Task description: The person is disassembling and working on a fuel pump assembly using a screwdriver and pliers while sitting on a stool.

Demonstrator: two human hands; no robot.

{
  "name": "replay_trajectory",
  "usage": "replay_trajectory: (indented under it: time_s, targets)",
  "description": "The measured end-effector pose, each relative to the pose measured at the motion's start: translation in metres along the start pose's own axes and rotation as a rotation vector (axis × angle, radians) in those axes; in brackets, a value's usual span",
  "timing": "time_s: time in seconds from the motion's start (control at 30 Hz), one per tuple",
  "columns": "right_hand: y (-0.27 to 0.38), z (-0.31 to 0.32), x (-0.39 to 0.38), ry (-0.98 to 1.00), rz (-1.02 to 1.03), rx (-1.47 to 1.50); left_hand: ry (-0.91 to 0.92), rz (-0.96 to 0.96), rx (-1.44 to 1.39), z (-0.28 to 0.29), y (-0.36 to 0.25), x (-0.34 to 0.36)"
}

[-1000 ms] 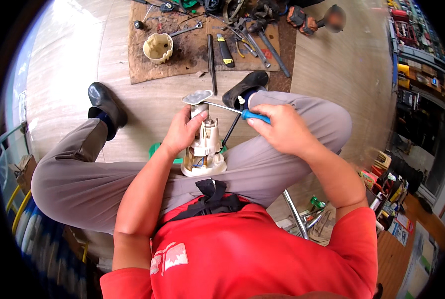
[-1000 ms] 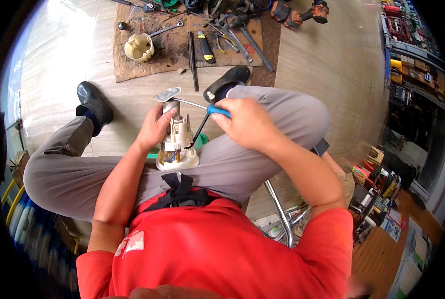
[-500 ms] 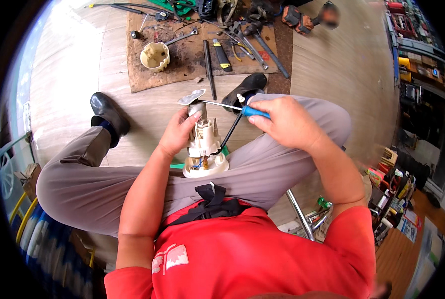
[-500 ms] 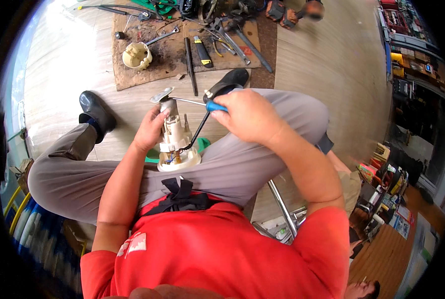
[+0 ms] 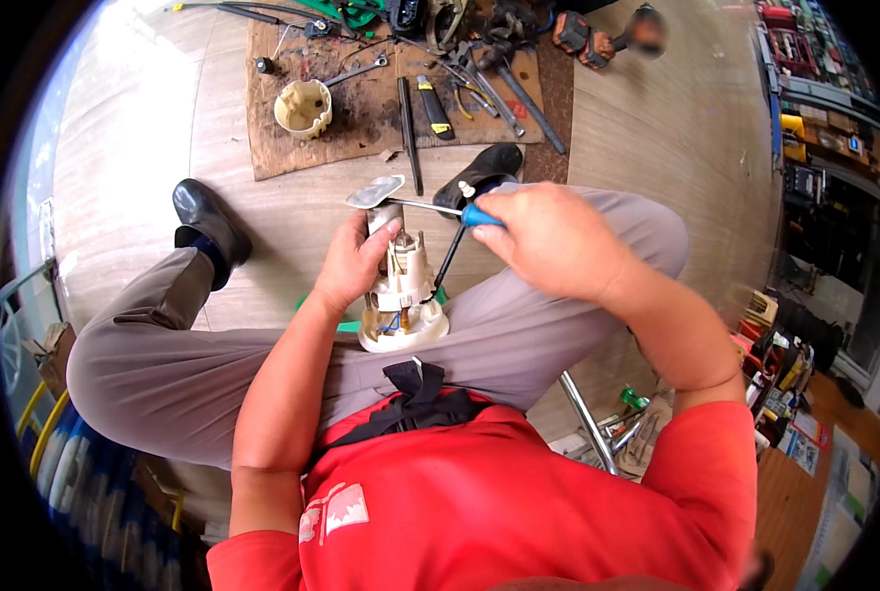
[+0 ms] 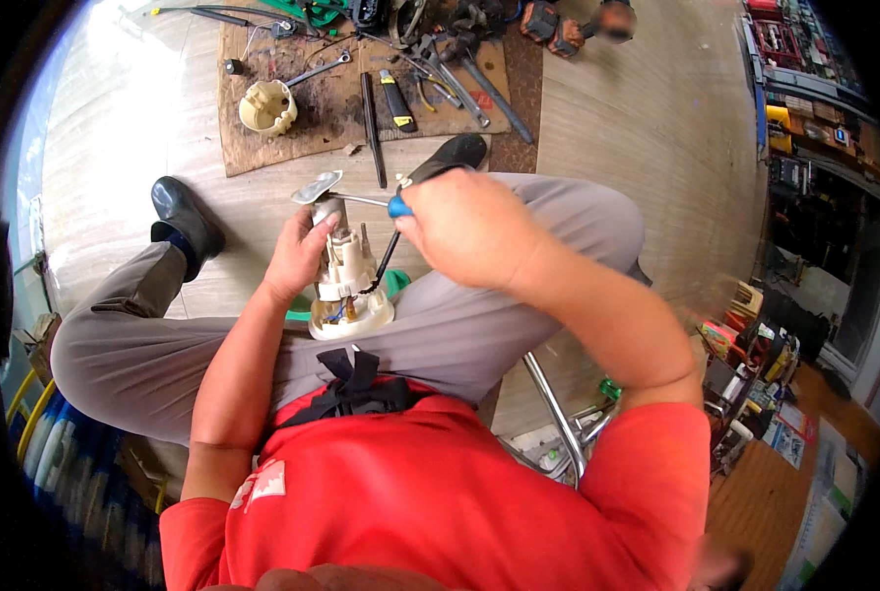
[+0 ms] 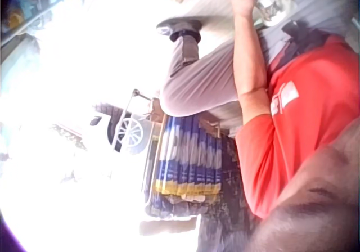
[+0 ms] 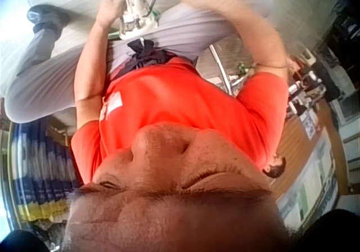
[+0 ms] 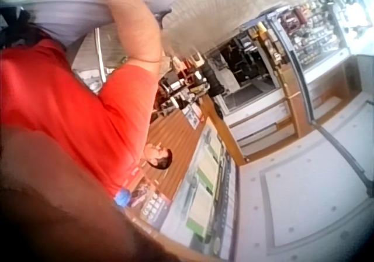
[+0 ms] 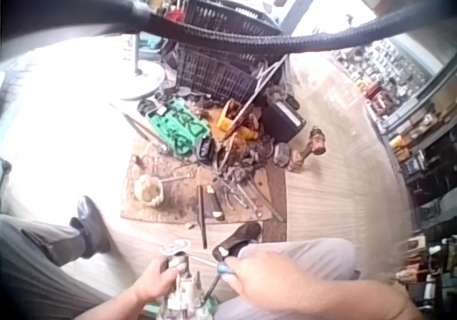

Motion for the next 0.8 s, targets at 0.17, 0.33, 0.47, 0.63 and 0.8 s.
replay_trajectory:
  time_s: [0.17,0.33,0.47,0.63,0.8]
  targets:
    - [-0.011,-0.043,-0.006,-0.064,-0.119,0.261,-0.051,0.006,0.081,0.003,0.005,-0.002]
    - [0.006,-0.084,-0.001,-0.067,-0.17,0.487,0.024,0.025,-0.021,0.0,0.02,0.003]
    - [-0.015,-0.074,-0.012,-0.285,-0.118,0.607,-0.042,0.056,-0.246,0.012,0.017,-0.002]
    - [-0.049,-0.009,-0.046,-0.449,-0.373,0.809,0.052,-0.181,-0.19,0.011,-0.025,-0.001]
    - [-0.047,0.027,-0.055,-0.658,-0.292,1.096,-0.012,-0.341,-0.084,0.006,-0.034,-0.006]
Point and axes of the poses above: each hand's wrist, its own x-axis towards the middle knuckle, its own z-axis out of the back of the hand, y = z × x, the point moved 3 cm from there along x, towards the middle knuckle, and after that the axes turned 2 degrees about -z, right-handed, at the moved point
